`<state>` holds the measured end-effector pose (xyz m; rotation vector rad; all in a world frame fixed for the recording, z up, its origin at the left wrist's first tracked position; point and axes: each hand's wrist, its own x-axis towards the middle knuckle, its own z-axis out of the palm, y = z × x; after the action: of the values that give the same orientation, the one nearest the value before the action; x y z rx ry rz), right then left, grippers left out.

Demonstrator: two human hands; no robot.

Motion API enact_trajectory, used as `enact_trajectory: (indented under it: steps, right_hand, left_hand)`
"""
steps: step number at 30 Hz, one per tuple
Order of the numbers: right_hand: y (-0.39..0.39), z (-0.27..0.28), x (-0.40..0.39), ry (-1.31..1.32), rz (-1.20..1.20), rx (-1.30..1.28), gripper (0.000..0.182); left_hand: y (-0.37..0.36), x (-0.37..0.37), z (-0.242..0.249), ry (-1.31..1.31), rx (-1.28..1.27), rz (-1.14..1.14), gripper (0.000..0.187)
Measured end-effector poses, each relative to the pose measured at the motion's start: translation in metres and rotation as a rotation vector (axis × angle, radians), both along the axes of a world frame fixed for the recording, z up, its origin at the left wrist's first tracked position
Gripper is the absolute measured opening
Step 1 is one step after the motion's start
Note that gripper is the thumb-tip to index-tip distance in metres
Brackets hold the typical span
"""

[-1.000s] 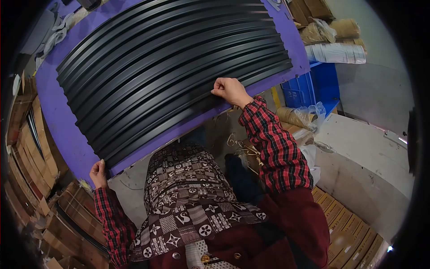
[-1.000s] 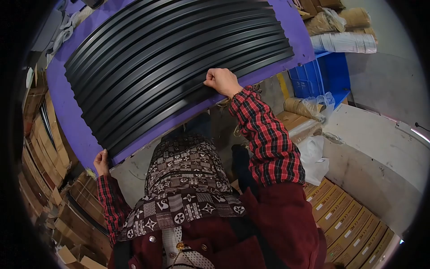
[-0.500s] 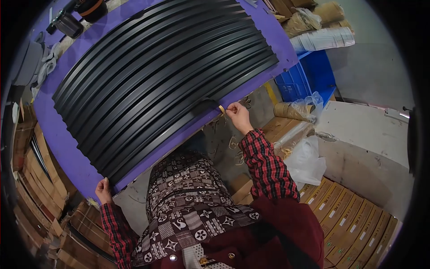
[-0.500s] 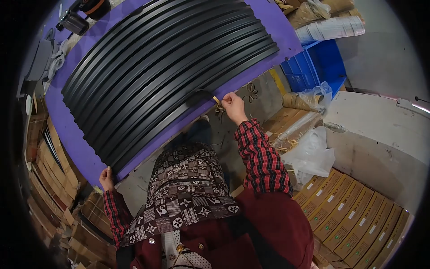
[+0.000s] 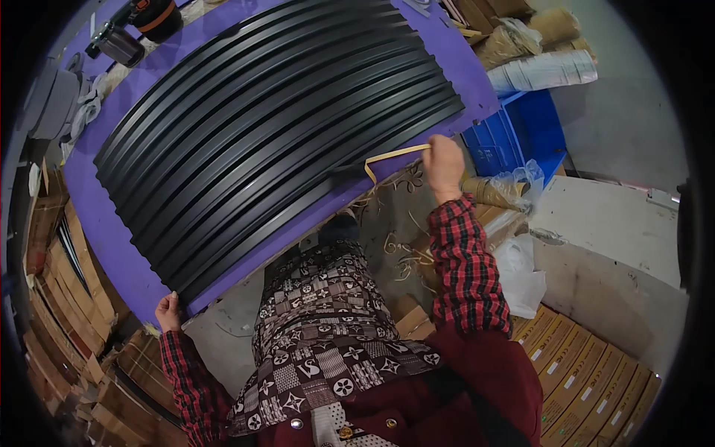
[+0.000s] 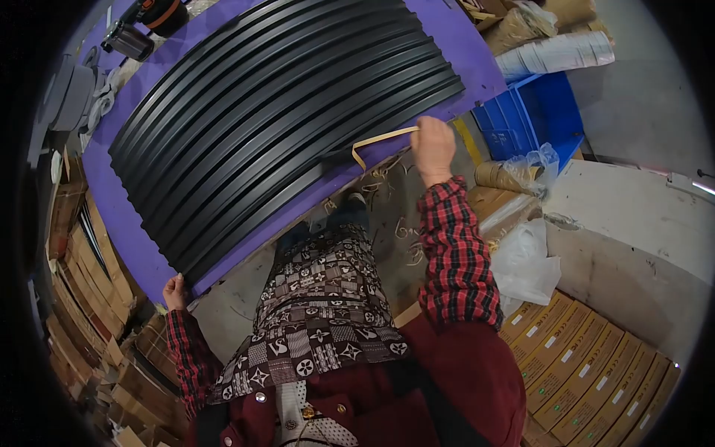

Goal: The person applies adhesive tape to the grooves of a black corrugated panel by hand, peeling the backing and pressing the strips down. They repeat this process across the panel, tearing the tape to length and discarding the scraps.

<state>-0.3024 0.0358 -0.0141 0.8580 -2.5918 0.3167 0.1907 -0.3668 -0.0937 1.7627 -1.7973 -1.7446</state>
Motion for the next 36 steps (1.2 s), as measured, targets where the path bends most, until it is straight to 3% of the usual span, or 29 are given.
enact_trajectory:
  steps: [4,6,8,9,11,13,16,19,20,22,24,26,29,30,33,35,36]
  right_hand:
    - [0.035,0.072,-0.062,0.016,-0.048,-0.112,0.008]
    - [0.057,0.096,-0.094,-0.077,-0.019,-0.317,0.008]
    - [0.076,0.118,-0.118,-0.389,0.086,-0.525,0.008]
    - [0.086,0.132,-0.127,-0.602,0.157,-0.582,0.008]
    - [0.109,0.161,-0.136,-1.098,0.265,-0.427,0.01]
    - [0.117,0.192,-0.128,-1.224,0.387,-0.172,0.012]
    - [0.119,0.225,-0.112,-1.095,0.763,0.113,0.015]
    - [0.133,0.238,-0.089,-0.851,0.939,0.265,0.021]
    - [0.14,0.232,-0.084,-0.874,0.953,0.315,0.022]
    - [0.152,0.202,-0.082,-1.0,0.956,0.464,0.022]
    - [0.184,0.106,-0.095,-1.188,0.981,0.459,0.026]
    - [0.18,0.053,-0.096,-1.108,0.759,0.707,0.027]
    - [0.078,0.021,-0.051,-1.223,0.918,-0.041,0.024]
    - [0.042,0.007,-0.031,-1.392,0.804,-0.24,0.024]
    - [-0.03,-0.051,0.028,-1.96,0.588,-0.433,0.04]
    - [-0.05,-0.049,0.05,-2.164,0.632,-0.496,0.047]
    - [-0.054,-0.043,0.053,-2.197,0.561,-0.406,0.048]
  left_hand:
    - [0.003,0.003,-0.008,-0.029,-0.013,0.071,0.02]
    - [0.017,-0.016,-0.003,-0.367,-0.949,-0.228,0.02]
    - [0.075,-0.1,0.045,-0.078,-0.853,-0.056,0.02]
    - [0.115,-0.15,0.084,0.088,-0.277,0.075,0.019]
    - [0.202,-0.245,0.127,0.294,0.015,0.086,0.02]
    - [0.267,-0.314,0.145,0.393,0.341,-0.169,0.027]
    - [0.319,-0.388,0.132,0.362,0.506,-0.144,0.038]
    - [0.334,-0.408,0.113,0.367,0.597,0.044,0.031]
    - [0.336,-0.406,0.111,0.357,0.585,0.058,0.031]
    - [0.337,-0.401,0.107,0.719,0.752,0.304,0.025]
    - [0.335,-0.381,0.108,1.014,0.909,0.259,0.021]
    - [0.339,-0.356,0.089,1.307,1.039,0.176,0.024]
    - [0.346,-0.327,0.059,1.534,1.145,0.118,0.025]
    - [0.349,-0.324,0.057,1.527,1.15,0.124,0.025]
    - [0.355,-0.324,0.054,1.713,1.216,0.085,0.023]
    - [0.359,-0.321,0.049,1.777,1.305,0.07,0.023]
    - [0.362,-0.321,0.049,1.824,1.352,0.105,0.024]
